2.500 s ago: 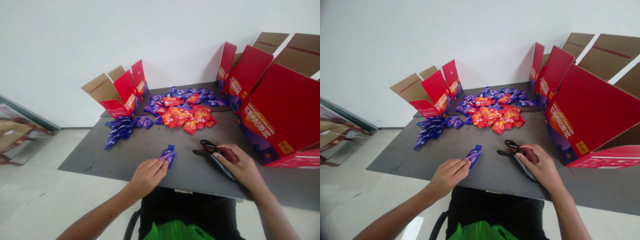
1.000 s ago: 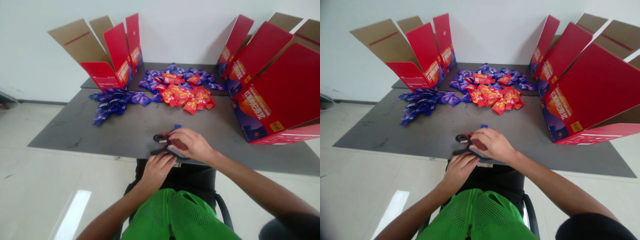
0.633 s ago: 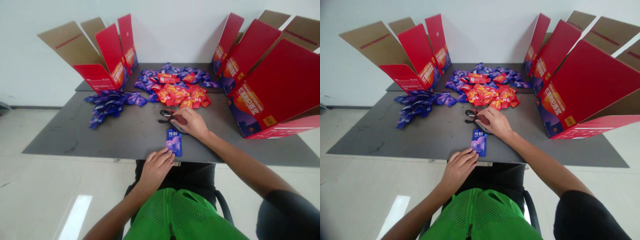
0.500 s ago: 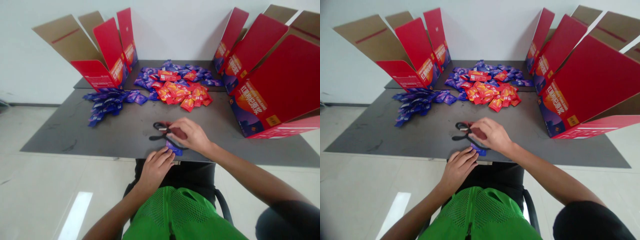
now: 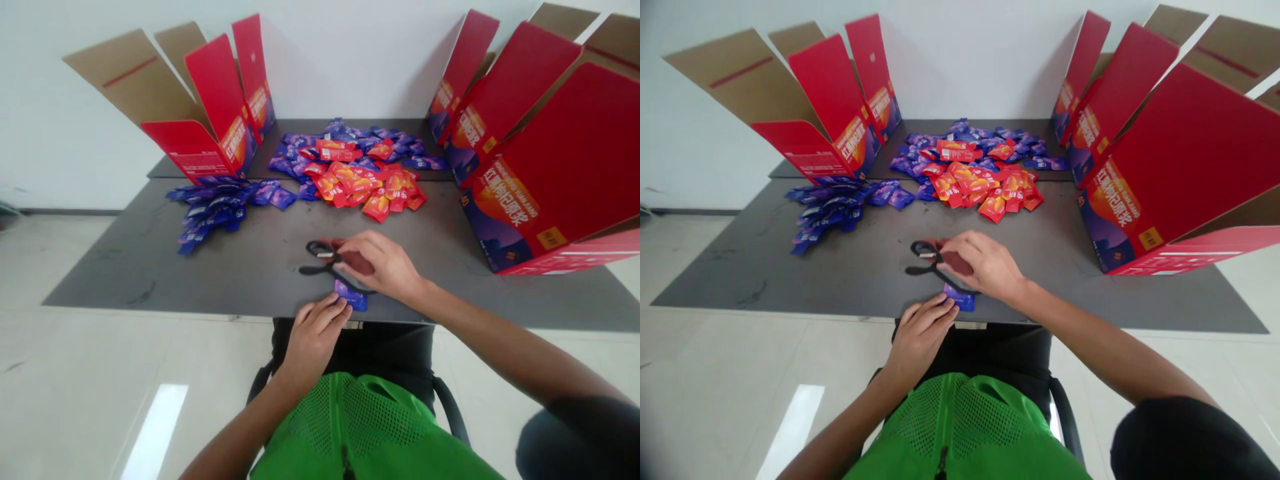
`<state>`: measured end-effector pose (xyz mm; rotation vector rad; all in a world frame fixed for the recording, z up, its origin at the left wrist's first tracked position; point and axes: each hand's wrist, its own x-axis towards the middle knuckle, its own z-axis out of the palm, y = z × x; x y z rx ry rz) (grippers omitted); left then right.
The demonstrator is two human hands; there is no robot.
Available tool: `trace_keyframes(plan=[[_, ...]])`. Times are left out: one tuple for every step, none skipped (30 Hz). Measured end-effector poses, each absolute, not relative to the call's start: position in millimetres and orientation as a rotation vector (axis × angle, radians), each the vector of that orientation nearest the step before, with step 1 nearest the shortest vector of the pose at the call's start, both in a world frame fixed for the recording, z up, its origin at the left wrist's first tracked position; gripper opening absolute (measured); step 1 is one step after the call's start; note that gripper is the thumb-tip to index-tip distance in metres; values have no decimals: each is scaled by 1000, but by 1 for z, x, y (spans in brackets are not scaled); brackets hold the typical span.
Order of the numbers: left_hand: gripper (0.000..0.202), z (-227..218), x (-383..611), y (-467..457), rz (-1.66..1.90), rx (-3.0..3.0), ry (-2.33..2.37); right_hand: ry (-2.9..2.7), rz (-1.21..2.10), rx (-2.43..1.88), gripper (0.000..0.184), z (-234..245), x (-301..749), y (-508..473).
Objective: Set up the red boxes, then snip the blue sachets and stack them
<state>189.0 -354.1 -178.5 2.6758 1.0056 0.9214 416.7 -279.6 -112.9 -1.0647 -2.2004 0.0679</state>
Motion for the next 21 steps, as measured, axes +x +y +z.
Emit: trace_keyframes(plan=[[28, -178, 190, -354, 928, 2666, 1015, -2260, 114, -1013, 25, -117, 412, -291], [27, -178, 190, -354, 934, 2658, 1023, -2309, 156, -976, 24, -121, 409, -297], [27, -178, 190, -354, 936, 2655, 1026, -2333, 187, -965, 24, -127, 409, -297], [27, -179, 190, -354, 940, 2656, 1021, -2328, 198, -984, 24, -132, 410, -291], [29, -180, 190, -355, 945, 2659, 1013, -2305, 187, -1026, 25, -136, 414, -280], [31, -180, 190, -355, 952, 2663, 1006, -2276, 163, -1078, 26, -137, 420, -265], [33, -181, 190, -355, 956, 2665, 1004, -2266, 104, -1130, 27, -136, 426, -249], [34, -183, 189, -355, 957, 2664, 1007, -2280, 40, -1165, 28, -133, 432, -235], [34, -184, 189, -355, 958, 2660, 1013, -2294, -5, -1177, 27, -127, 436, -225], [34, -184, 189, -355, 964, 2657, 1017, -2290, -42, -1172, 27, -120, 437, -221], [34, -185, 190, -355, 974, 2655, 1017, -2272, -58, -1151, 27, -113, 436, -223], [34, -185, 190, -355, 988, 2654, 1015, -2243, -51, -1120, 28, -107, 432, -232], [34, -185, 190, -355, 1003, 2654, 1015, -2207, -25, -1082, 28, -104, 426, -245], [32, -185, 191, -355, 1004, 2653, 1022, -2195, 18, -1045, 28, -103, 419, -260], [30, -185, 191, -355, 998, 2652, 1026, -2227, 90, -1002, 27, -105, 412, -276], [28, -185, 191, -355, 980, 2646, 1035, -2272, 158, -961, 26, -109, 407, -289], [26, -185, 191, -354, 966, 2639, 1043, -2305, 208, -937, 25, -115, 404, -298], [25, -185, 191, -354, 957, 2633, 1046, -2323, 239, -929, 24, -122, 402, -301], [26, -185, 191, -354, 959, 2628, 1043, -2320, 245, -948, 24, -129, 404, -297], [27, -184, 191, -354, 970, 2626, 1036, -2298, 225, -991, 25, -135, 408, -288], [29, -184, 191, -354, 987, 2626, 1027, -2273, 190, -1043, 26, -139, 413, -274]])
